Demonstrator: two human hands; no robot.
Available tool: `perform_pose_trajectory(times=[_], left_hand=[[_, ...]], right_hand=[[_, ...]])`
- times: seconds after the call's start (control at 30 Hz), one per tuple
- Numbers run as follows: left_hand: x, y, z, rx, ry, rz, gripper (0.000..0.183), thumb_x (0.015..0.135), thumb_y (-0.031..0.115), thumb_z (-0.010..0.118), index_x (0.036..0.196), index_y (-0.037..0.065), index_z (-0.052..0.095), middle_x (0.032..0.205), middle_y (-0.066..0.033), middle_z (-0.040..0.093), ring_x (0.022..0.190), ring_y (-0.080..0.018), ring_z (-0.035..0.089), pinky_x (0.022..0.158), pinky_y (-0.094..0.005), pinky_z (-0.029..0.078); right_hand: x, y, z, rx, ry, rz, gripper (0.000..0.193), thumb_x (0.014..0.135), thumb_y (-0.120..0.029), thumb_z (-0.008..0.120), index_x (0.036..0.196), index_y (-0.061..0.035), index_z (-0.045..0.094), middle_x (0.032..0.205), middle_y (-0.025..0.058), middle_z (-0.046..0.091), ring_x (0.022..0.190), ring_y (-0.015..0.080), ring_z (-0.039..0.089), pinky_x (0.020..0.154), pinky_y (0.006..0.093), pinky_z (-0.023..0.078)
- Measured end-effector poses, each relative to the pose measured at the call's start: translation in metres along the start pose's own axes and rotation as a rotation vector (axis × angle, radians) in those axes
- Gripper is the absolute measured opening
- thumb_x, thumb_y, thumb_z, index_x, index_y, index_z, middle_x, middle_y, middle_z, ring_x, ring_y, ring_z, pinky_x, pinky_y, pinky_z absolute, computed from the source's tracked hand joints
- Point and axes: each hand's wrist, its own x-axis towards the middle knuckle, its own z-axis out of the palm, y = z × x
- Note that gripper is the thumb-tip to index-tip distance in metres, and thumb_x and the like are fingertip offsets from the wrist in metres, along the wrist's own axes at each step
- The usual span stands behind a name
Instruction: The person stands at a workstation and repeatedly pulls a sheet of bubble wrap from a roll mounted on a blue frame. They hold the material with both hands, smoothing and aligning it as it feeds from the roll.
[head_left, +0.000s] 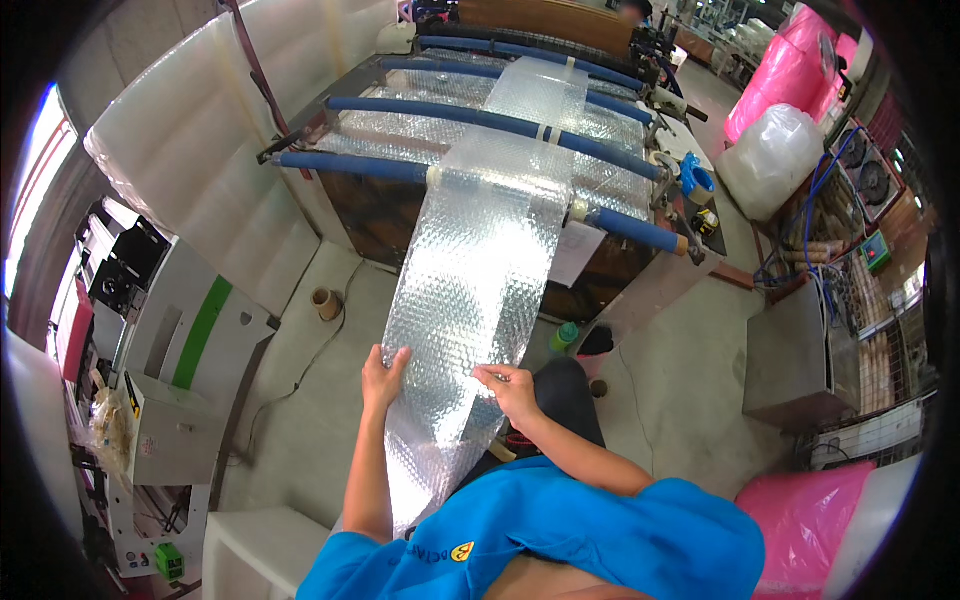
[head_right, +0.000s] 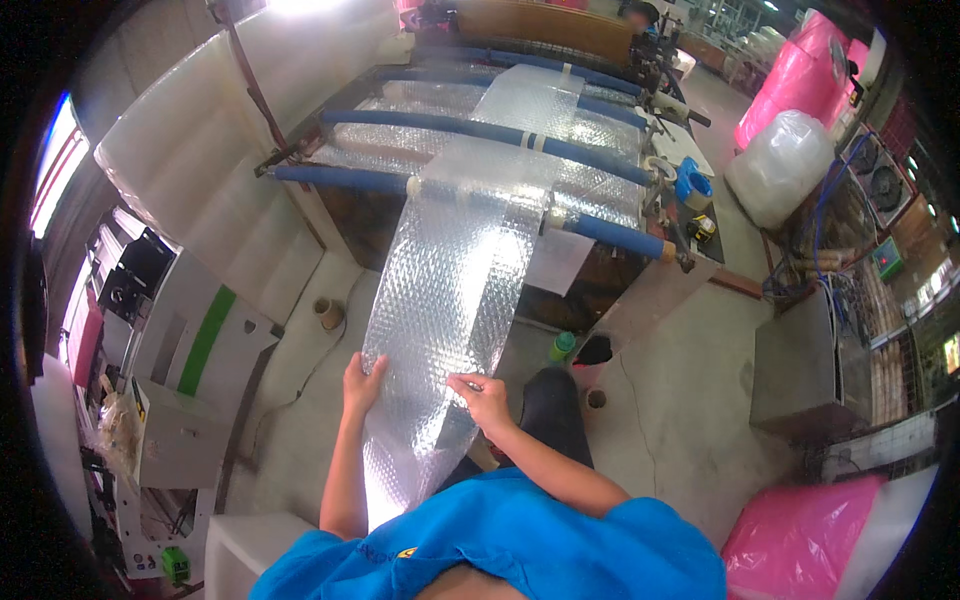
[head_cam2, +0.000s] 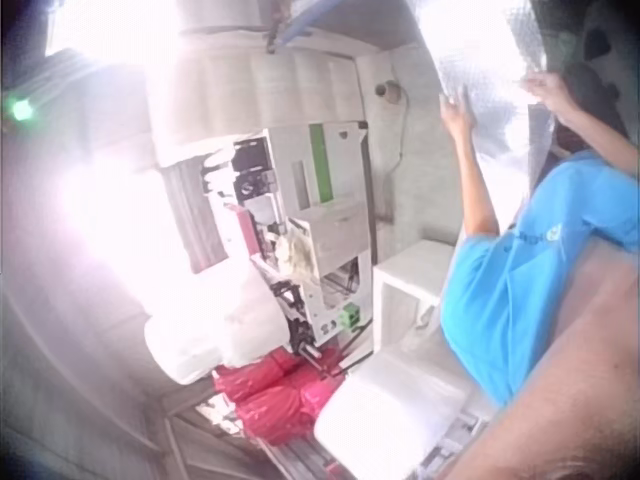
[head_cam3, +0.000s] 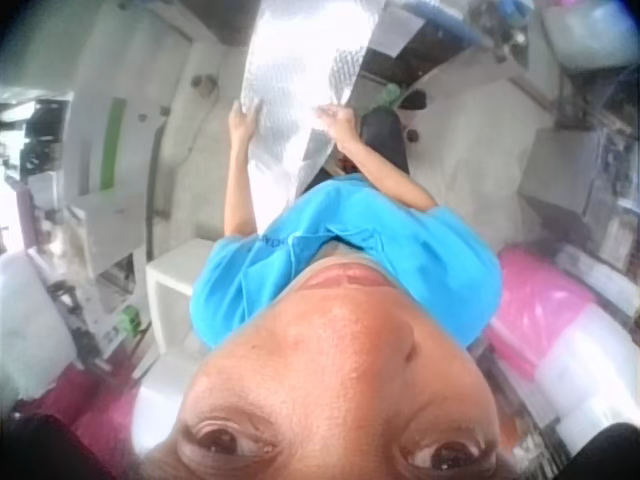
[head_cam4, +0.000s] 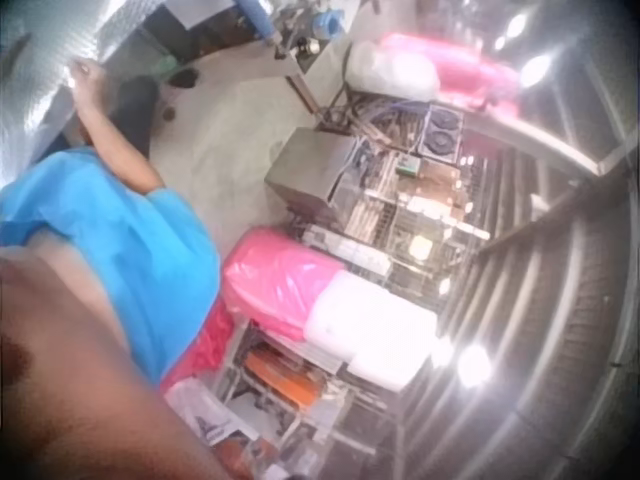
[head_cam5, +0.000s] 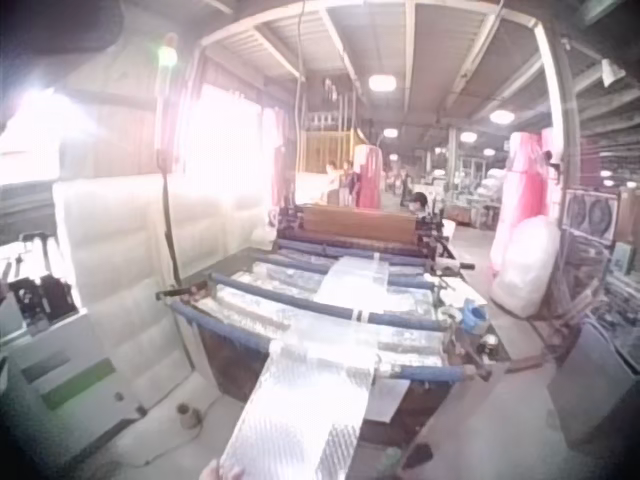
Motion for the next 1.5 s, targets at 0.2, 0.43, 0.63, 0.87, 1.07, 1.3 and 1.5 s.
perform_pose_trajectory(times=[0.2,0.43,0.63,0.87,1.07,1.3,1.5], left_hand=[[-0.005,-0.02,0.009,0.078,0.011,-0.081,0.051,0.072,0.053,0.059,0.084,0.004,0.05,0.069,-0.012,0.056,0.066,-0.0287,0.056,0.06,-0.0384,0.042],[-0.014,-0.032,0.019,0.152,0.003,-0.183,0.048,0.076,0.053,0.053,0.088,0.006,0.049,0.074,-0.0133,0.058,0.072,-0.0324,0.056,0.063,-0.0409,0.042],[-0.011,-0.032,0.023,0.178,0.069,-0.147,0.042,0.082,0.046,0.049,0.086,0.004,0.051,0.077,-0.015,0.059,0.074,-0.0334,0.056,0.065,-0.0405,0.042],[0.002,-0.058,0.027,0.197,0.039,-0.119,0.039,0.086,0.039,0.045,0.076,0.003,0.053,0.067,-0.0152,0.057,0.065,-0.0323,0.054,0.059,-0.0402,0.04],[0.0,-0.041,0.034,-0.004,0.127,-0.113,0.029,0.088,0.035,0.043,0.09,0.006,0.049,0.063,-0.0163,0.056,0.061,-0.0342,0.054,0.058,-0.0415,0.04],[0.007,-0.061,0.057,0.203,0.11,-0.09,0.027,0.09,0.033,0.036,0.092,0.009,0.046,0.072,-0.0196,0.058,0.073,-0.0412,0.055,0.062,-0.0484,0.04],[0.018,-0.081,0.066,0.338,0.003,-0.121,0.033,0.09,0.038,0.032,0.088,0.007,0.045,0.078,-0.021,0.058,0.076,-0.0434,0.053,0.065,-0.051,0.04]], right_hand=[[0.01,0.013,-0.001,-0.106,0.064,-0.039,0.019,0.073,-0.018,0.068,0.08,-0.0001,0.067,0.073,0.0041,0.063,0.062,0.0073,0.053,0.053,0.0221,0.039],[0.019,0.035,-0.002,-0.1,0.152,0.005,0.021,0.071,-0.02,0.07,0.077,-0.0003,0.067,0.06,0.0,0.058,0.05,0.0046,0.045,0.045,0.0228,0.036],[0.022,0.038,-0.002,-0.112,0.155,0.057,0.016,0.072,-0.014,0.07,0.076,0.0014,0.066,0.068,0.0023,0.062,0.061,0.0047,0.052,0.055,0.0196,0.04],[0.024,0.036,0.0,-0.027,0.151,0.087,0.016,0.07,-0.014,0.072,0.07,0.0008,0.064,0.064,0.0015,0.06,0.054,0.0042,0.049,0.049,0.0192,0.038],[0.029,0.033,0.001,-0.113,0.183,0.079,0.02,0.068,-0.018,0.074,0.066,-0.0009,0.064,0.056,-0.0022,0.055,0.048,0.0022,0.041,0.042,0.0198,0.03],[0.041,0.053,-0.005,-0.246,0.207,-0.021,0.022,0.068,-0.023,0.073,0.068,-0.0021,0.067,0.061,-0.0001,0.062,0.052,0.0044,0.049,0.049,0.0217,0.038],[0.042,0.064,-0.004,-0.269,0.212,-0.043,0.022,0.067,-0.023,0.074,0.069,-0.0014,0.067,0.064,0.0037,0.063,0.057,0.0064,0.053,0.056,0.0225,0.043]])
